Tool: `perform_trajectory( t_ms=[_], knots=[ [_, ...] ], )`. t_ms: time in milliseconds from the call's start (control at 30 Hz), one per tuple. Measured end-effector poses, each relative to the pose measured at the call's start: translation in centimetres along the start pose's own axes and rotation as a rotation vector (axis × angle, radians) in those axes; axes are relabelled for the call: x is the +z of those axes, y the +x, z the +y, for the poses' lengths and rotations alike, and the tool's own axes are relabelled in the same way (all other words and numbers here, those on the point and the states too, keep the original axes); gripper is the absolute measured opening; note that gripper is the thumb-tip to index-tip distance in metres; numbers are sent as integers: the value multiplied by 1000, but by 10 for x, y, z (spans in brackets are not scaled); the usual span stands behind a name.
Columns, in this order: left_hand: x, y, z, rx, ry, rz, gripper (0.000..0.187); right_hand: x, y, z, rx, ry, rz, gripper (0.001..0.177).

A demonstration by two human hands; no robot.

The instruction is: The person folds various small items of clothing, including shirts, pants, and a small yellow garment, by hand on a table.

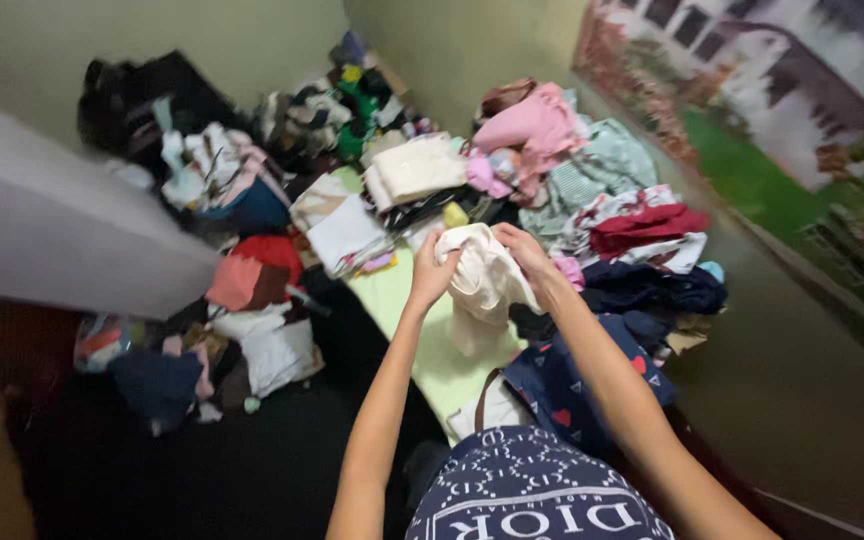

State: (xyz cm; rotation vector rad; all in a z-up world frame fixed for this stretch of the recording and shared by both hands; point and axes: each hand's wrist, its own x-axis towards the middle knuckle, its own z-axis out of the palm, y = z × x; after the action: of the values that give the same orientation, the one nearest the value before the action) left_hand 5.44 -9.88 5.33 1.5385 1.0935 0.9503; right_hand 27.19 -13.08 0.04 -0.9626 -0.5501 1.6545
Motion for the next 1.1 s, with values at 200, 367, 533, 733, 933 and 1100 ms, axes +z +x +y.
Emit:
perform_trajectory(
  t_ms=[200, 367, 533, 733, 933, 1100],
  knots=[
    [-32, -33, 6, 218, 192, 312, 24, 34, -24, 39, -237, -965, -75, 82],
    [-67, -45, 10, 222, 585, 462, 32, 14, -9, 52, -278, -859, -192, 29],
    [-109, -55, 33, 84, 801, 300, 45, 16, -18, 4, -300, -735, -79, 22],
    [-135, -41, 24, 3, 630, -126, 53, 30, -34, -56, -468, -882, 1, 22],
    [-127, -2, 8, 242, 599, 26, 23, 26, -52, -107, -620, -822, 111, 21],
    [-126, 18, 16, 266, 388, 200, 21, 32, -84, -124, -526, -785, 111, 26]
  ],
)
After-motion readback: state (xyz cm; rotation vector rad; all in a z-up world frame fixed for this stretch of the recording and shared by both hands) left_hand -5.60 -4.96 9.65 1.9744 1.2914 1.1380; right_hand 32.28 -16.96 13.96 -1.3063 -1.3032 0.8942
